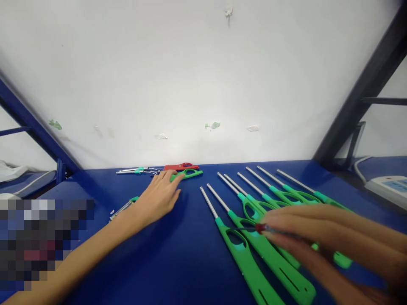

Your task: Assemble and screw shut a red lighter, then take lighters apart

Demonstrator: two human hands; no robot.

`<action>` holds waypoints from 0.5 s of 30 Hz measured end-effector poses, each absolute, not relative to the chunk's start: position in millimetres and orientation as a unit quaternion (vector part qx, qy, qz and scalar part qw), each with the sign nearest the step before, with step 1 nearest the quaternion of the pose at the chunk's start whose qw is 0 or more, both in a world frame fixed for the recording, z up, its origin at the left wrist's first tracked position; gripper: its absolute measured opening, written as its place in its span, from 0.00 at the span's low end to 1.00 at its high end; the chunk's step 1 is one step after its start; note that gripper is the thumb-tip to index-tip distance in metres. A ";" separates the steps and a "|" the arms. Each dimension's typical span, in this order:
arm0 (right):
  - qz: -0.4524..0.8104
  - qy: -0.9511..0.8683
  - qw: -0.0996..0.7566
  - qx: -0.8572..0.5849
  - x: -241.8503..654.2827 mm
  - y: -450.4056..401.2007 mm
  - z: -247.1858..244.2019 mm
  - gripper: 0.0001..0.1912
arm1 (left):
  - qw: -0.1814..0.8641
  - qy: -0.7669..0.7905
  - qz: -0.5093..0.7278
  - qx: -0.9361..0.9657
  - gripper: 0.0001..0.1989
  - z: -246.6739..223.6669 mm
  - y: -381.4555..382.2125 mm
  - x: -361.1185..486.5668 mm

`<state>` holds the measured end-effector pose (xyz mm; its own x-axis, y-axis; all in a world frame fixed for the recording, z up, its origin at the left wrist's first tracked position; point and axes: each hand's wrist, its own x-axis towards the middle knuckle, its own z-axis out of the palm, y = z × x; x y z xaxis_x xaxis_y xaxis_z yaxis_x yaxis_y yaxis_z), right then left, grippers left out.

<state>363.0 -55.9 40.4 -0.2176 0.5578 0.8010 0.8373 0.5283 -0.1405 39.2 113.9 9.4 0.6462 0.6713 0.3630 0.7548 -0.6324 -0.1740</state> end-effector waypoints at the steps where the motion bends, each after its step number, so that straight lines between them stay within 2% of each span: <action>1: -0.156 -0.779 0.422 -0.436 355.0 -53.3 40.2 0.08 | 0.162 -0.415 -0.129 -0.886 0.21 7.5 124.8 33.6; 3: -0.141 -0.797 0.416 -0.415 341.9 -47.7 38.8 0.08 | 0.164 -0.433 -0.118 -0.879 0.22 4.9 140.4 28.1; 8: -0.100 -0.856 0.317 -0.397 323.9 -36.8 34.1 0.08 | 0.153 -0.455 -0.088 -0.873 0.21 0.6 161.2 31.2; 15: -0.101 -0.860 0.318 -0.387 322.8 -32.5 29.0 0.10 | 0.146 -0.464 -0.043 -0.873 0.19 -2.2 171.4 33.3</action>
<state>322.8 -32.5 29.0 -0.4980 0.6007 0.6254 0.7294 0.6802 -0.0726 33.3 171.4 -2.2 0.5659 0.7972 0.2104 0.8222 -0.5268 -0.2155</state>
